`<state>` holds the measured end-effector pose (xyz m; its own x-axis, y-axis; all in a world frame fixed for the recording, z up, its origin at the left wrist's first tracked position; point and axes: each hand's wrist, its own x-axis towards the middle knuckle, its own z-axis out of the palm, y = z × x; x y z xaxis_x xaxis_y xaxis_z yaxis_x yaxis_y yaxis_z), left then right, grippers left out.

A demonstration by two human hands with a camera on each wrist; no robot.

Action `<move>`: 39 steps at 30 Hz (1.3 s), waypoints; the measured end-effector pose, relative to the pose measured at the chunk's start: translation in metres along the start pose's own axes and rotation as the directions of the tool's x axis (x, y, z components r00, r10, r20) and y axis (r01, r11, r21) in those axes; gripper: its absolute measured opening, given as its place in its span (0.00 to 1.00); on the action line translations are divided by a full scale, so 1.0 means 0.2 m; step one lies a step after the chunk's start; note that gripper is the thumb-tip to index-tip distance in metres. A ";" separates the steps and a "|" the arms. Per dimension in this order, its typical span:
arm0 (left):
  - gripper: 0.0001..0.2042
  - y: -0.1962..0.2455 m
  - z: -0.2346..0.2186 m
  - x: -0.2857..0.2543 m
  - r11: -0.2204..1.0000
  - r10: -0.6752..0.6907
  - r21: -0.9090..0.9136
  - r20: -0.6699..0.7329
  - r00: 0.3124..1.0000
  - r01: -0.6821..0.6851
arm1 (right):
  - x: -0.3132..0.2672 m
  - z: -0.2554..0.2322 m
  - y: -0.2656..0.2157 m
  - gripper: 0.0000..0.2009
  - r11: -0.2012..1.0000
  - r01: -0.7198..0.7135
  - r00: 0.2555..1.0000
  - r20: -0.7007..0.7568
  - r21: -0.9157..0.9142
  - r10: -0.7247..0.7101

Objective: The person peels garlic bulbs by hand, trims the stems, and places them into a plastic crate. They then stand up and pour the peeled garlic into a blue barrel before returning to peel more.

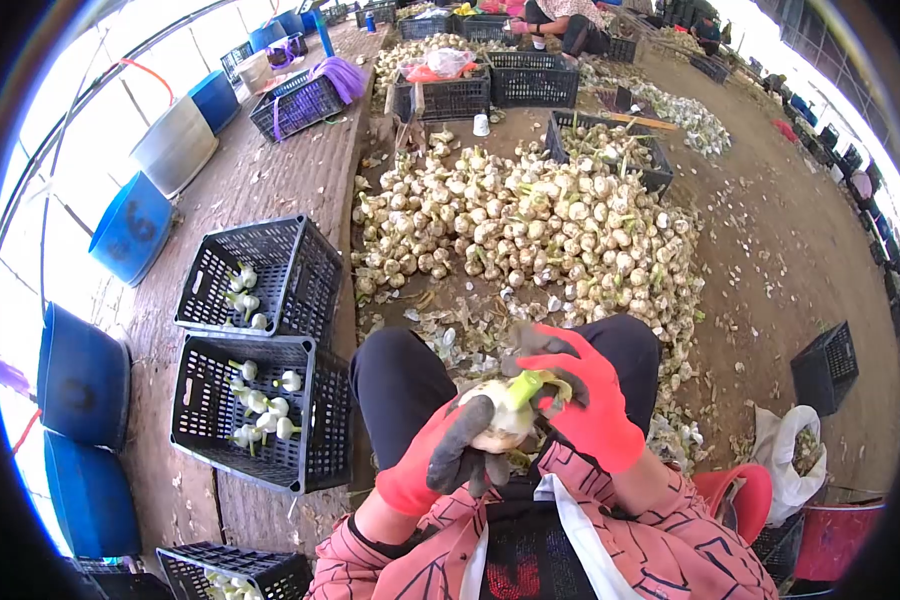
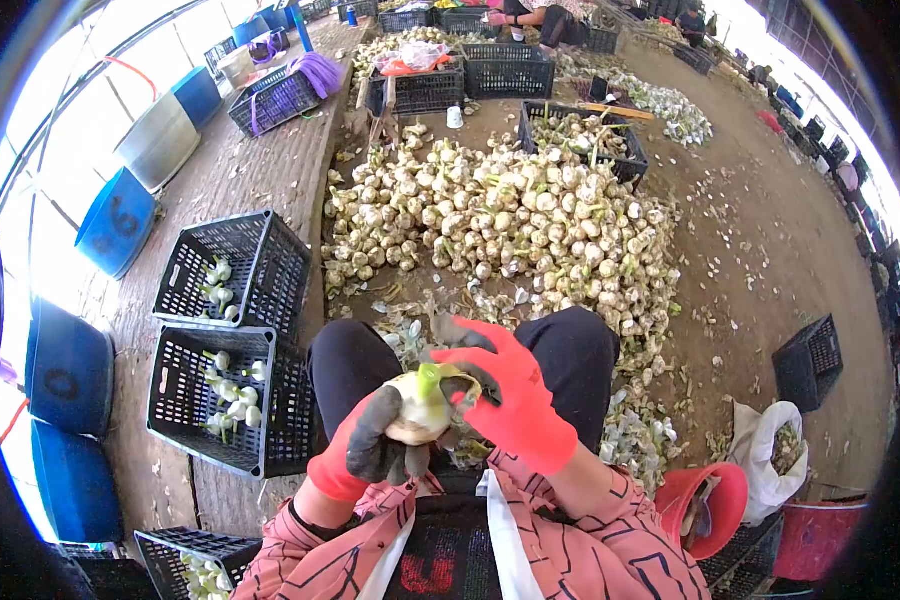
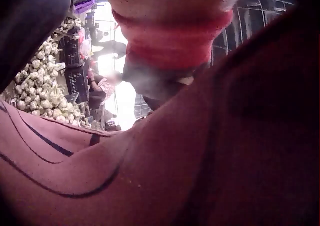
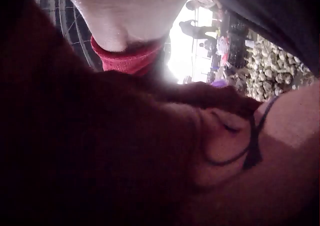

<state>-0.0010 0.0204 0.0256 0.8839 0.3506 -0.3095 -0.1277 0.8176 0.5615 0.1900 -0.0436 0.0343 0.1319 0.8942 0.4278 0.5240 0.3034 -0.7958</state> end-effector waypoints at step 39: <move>0.37 -0.02 -0.14 -0.04 0.605 0.541 0.665 0.061 0.839 -0.438 | 0.05 0.04 -0.05 0.19 0.408 -0.769 0.633 0.675 0.493 0.379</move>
<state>-0.0208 0.0269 0.0034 0.7000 0.7084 0.0909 -0.1652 0.0369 0.9856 0.1792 -0.0358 0.0437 -0.2853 0.9035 -0.3199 -0.3021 -0.4016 -0.8646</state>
